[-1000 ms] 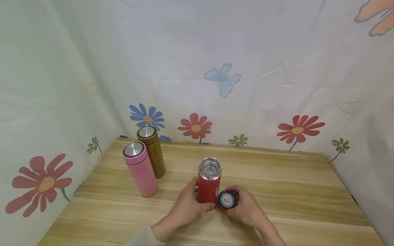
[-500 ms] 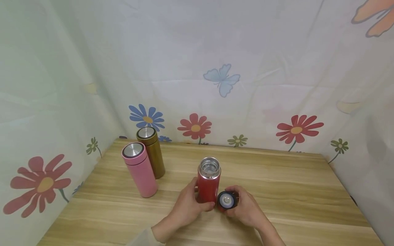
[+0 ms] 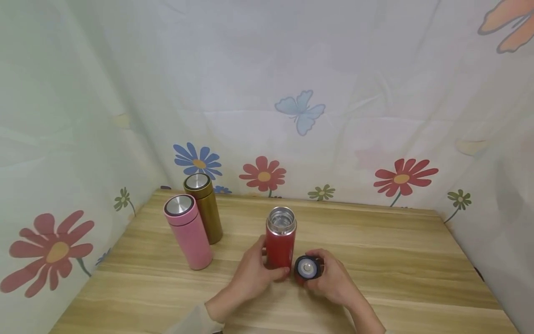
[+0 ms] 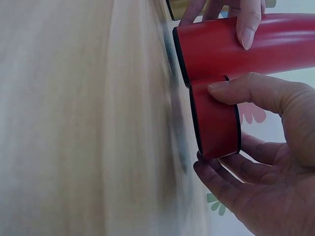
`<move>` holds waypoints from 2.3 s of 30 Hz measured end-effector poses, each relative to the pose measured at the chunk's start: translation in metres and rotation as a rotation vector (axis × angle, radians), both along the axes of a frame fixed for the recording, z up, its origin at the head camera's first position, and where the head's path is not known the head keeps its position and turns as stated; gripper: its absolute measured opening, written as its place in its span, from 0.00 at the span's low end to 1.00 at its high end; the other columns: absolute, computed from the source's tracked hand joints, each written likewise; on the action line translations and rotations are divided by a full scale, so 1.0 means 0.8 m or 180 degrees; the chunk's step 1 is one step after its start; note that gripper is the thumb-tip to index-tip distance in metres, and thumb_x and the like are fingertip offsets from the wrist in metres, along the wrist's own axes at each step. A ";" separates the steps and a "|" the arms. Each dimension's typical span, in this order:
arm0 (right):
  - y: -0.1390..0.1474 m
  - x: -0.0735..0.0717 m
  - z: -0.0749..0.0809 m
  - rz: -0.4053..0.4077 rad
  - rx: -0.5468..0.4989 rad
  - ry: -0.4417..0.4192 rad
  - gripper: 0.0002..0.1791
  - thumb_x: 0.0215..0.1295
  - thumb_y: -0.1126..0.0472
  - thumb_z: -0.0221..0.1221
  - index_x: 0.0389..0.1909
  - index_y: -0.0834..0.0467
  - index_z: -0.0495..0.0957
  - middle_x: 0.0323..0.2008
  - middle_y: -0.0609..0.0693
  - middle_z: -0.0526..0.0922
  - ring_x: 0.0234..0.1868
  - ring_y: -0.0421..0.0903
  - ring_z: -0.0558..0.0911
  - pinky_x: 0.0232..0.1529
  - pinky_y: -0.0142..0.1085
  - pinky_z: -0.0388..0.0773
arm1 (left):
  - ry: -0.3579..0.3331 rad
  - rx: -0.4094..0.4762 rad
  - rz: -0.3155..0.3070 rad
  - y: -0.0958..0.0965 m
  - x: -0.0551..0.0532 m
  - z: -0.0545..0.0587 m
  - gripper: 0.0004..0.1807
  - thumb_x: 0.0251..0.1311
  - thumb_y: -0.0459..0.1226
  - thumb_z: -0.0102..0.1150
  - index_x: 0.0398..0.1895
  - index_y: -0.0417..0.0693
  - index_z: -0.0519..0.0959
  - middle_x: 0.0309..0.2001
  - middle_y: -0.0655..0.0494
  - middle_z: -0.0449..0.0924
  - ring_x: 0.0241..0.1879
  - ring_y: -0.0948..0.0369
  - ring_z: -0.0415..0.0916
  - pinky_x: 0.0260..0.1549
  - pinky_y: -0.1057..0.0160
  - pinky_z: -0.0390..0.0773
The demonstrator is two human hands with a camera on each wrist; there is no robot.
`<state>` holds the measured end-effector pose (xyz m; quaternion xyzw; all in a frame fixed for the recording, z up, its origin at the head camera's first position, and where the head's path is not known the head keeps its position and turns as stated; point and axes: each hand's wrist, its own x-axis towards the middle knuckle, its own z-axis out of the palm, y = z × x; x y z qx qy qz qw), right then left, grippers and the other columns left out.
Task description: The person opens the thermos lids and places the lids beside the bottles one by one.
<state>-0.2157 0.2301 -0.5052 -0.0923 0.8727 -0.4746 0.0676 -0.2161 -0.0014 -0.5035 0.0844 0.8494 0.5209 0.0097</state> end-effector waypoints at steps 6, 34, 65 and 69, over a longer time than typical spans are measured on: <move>-0.001 -0.010 0.002 -0.0056 0.0048 0.0067 0.40 0.43 0.67 0.80 0.62 0.62 0.76 0.59 0.61 0.82 0.59 0.58 0.83 0.61 0.52 0.78 | -0.0032 0.0121 -0.0011 -0.002 -0.016 0.001 0.44 0.54 0.45 0.79 0.72 0.54 0.66 0.66 0.54 0.75 0.64 0.51 0.77 0.61 0.46 0.80; -0.002 -0.082 0.005 -0.0298 -0.0154 0.0254 0.39 0.56 0.65 0.74 0.69 0.63 0.71 0.65 0.66 0.76 0.62 0.63 0.80 0.62 0.53 0.79 | 0.0361 0.0103 0.0152 -0.001 -0.096 0.000 0.41 0.55 0.45 0.77 0.70 0.53 0.66 0.65 0.53 0.77 0.63 0.52 0.78 0.61 0.48 0.80; -0.022 -0.164 -0.019 -0.0650 0.0025 0.0525 0.39 0.56 0.65 0.74 0.68 0.69 0.71 0.59 0.70 0.81 0.58 0.62 0.82 0.61 0.53 0.77 | 0.0558 -0.0135 0.0525 0.010 -0.179 -0.017 0.37 0.54 0.44 0.77 0.64 0.49 0.69 0.60 0.51 0.81 0.58 0.50 0.79 0.61 0.46 0.78; -0.024 -0.171 -0.024 -0.0661 0.0074 0.0560 0.39 0.57 0.63 0.73 0.68 0.70 0.71 0.61 0.71 0.80 0.63 0.65 0.79 0.66 0.55 0.73 | 0.0521 -0.0145 0.0519 0.011 -0.188 -0.017 0.38 0.55 0.45 0.76 0.66 0.50 0.68 0.62 0.51 0.79 0.59 0.50 0.79 0.62 0.45 0.77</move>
